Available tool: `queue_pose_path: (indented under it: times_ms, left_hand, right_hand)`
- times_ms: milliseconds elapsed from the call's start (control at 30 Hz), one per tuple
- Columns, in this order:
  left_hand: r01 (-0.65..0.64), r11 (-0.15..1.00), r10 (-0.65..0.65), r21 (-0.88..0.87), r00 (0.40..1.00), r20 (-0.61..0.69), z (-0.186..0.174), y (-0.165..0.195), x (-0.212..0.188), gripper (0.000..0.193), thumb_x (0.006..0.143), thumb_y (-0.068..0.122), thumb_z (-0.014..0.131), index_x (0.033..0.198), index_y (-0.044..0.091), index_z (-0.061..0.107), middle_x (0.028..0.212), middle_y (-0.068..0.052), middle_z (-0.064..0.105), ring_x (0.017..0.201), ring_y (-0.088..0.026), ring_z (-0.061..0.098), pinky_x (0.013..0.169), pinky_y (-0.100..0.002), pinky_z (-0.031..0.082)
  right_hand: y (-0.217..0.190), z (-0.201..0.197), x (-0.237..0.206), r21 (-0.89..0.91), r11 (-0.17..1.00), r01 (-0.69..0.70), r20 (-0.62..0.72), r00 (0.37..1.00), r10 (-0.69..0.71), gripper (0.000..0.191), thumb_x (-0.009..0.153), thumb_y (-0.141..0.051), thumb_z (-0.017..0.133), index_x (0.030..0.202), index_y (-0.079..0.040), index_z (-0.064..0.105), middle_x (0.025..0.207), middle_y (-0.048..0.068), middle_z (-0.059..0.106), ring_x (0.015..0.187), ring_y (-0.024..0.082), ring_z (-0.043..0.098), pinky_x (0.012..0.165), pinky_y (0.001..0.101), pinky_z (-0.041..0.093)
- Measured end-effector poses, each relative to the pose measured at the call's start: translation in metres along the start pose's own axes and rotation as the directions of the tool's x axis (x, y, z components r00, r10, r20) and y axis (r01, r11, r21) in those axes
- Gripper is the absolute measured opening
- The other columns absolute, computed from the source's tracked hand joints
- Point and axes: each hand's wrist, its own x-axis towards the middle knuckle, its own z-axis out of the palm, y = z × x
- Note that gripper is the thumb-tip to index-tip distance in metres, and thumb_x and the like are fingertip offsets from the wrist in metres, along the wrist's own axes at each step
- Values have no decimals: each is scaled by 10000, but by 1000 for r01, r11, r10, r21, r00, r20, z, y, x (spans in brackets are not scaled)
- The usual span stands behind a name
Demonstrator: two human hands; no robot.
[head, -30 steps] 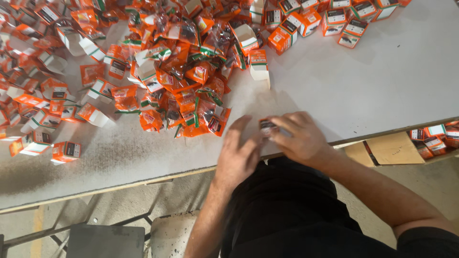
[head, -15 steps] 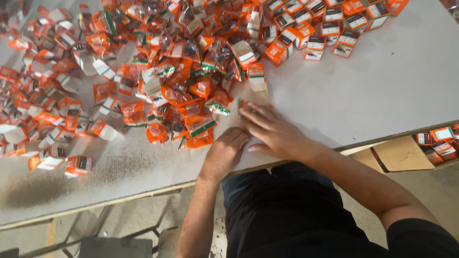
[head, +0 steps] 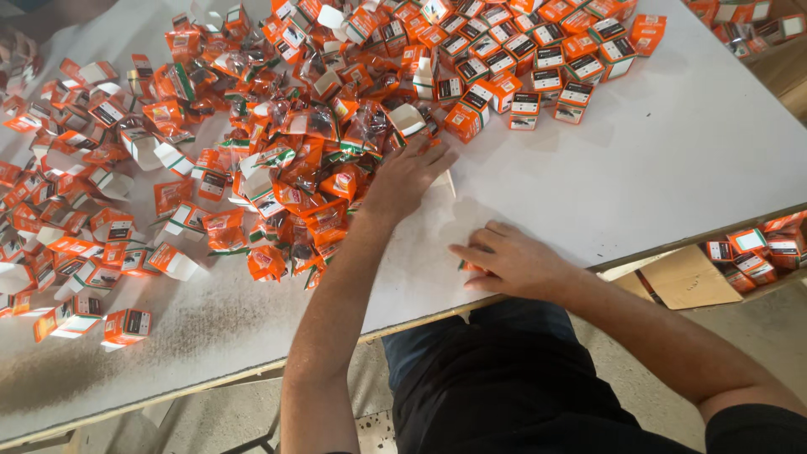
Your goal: The person picks small orange product boxes and plastic-wrapped items from a pile on the table, opens and folds the cardboard boxes, places a wrapped item inside each, and sets the closed box back on the table, repeating this packing cycle one box at a time.
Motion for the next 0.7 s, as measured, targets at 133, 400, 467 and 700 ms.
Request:
queue_pose_path:
  times_ms: [133, 400, 467, 700]
  left_hand:
    - [40, 998, -42, 51, 998, 50, 7, 0, -3, 284, 827, 10, 670, 1093, 109, 677, 1098, -36, 666, 1136, -295, 632, 921, -463, 557]
    - [426, 860, -474, -282, 871, -131, -32, 85, -70, 284, 863, -19, 672, 1136, 58, 661, 958, -177, 644, 767, -373, 684, 662, -478, 563]
    - [546, 761, -609, -351, 788, -95, -32, 107, -82, 353, 821, -21, 656, 1169, 21, 612, 878, -171, 642, 700, -375, 682, 605, -482, 552]
    - [606, 698, -690, -382, 711, -134, -18, 149, -105, 208, 898, 78, 732, 1000, 17, 561, 815, -181, 654, 662, -387, 671, 536, -456, 533]
  right_hand:
    - [0, 2, -7, 37, 995, -91, -50, 994, 93, 191, 887, -256, 739, 1008, -121, 677, 1061, 69, 605, 1135, 330, 543, 1021, 438, 452]
    - [7, 7, -19, 284, 958, -44, -396, 905, 159, 301, 930, 5, 554, 1205, -45, 667, 998, 112, 676, 891, 297, 643, 775, 402, 535]
    - [1, 11, -17, 429, 890, -151, -348, 882, 317, 191, 998, -27, 562, 1140, -70, 683, 814, 85, 647, 743, 261, 651, 704, 377, 541]
    - [-44, 19, 7, 514, 816, -264, -246, 866, 435, 430, 851, -193, 724, 1197, -28, 529, 761, 137, 687, 670, 310, 693, 618, 410, 535]
